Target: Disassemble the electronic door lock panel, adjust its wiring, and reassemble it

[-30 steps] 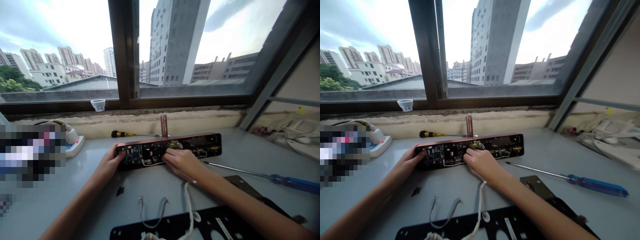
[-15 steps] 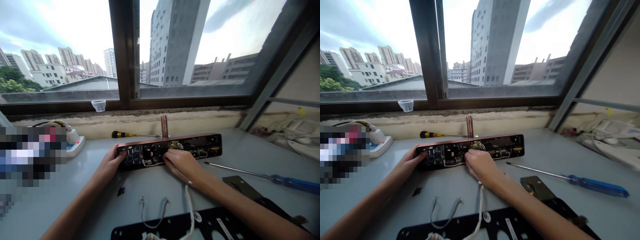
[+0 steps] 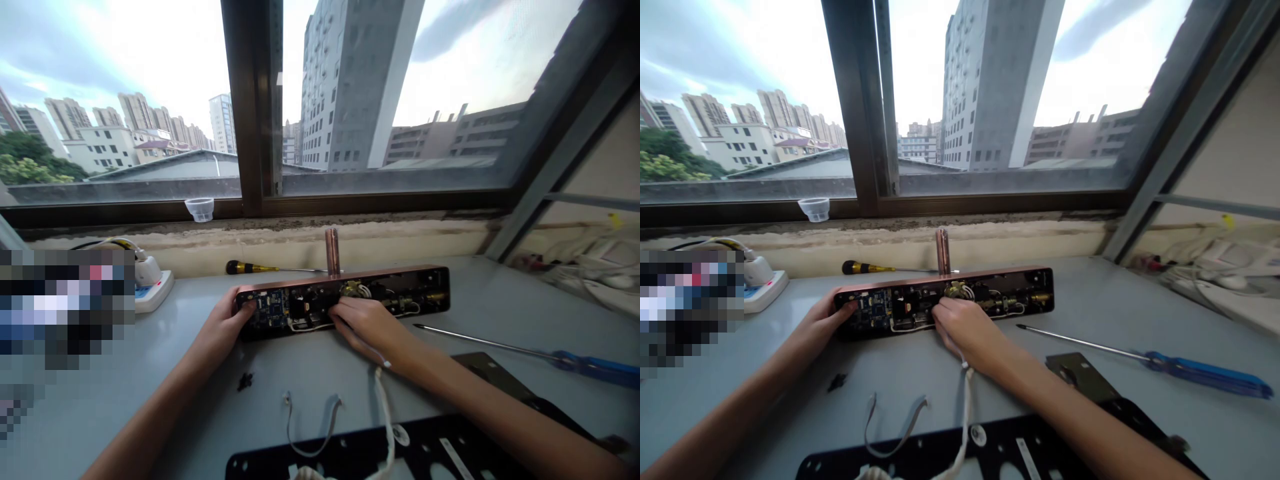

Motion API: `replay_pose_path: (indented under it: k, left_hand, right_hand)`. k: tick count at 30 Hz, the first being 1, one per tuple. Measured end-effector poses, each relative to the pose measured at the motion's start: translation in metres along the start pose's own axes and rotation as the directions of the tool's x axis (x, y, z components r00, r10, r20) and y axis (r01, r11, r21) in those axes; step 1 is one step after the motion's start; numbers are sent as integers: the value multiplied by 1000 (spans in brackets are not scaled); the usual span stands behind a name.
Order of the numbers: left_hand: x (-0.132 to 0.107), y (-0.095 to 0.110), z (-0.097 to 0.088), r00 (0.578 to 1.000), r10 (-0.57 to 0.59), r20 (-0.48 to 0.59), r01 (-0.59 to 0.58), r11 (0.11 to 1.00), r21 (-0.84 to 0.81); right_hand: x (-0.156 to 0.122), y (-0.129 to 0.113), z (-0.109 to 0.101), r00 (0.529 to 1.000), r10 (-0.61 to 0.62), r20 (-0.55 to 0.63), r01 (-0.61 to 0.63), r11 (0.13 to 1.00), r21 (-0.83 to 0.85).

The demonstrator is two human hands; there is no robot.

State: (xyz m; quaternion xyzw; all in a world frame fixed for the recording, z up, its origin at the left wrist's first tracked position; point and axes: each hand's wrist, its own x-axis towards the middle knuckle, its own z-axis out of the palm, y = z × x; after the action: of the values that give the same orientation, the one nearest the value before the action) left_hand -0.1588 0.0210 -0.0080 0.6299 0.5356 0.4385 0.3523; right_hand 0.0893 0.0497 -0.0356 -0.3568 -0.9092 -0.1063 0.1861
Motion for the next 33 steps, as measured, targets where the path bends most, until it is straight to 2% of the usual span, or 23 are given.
replay_pose_path:
  k: [10,19,24,33]
  left_hand:
    - [-1,0,-1,1000,8,-29,-7,999,33]
    - [-2,0,0,1000,2,1,-2,1000,15]
    - [-2,-1,0,1000,17,1,-17,999,32]
    - [0,-3,-1,1000,12,4,-12,999,33]
  right_hand:
    - [3,10,-3,987,-160,4,160,985,-58]
    - [1,11,-2,981,-192,-4,190,975,-116]
    - [3,10,-1,991,-126,33,129,988,-90]
    - [5,2,-3,990,116,82,-115,993,-16]
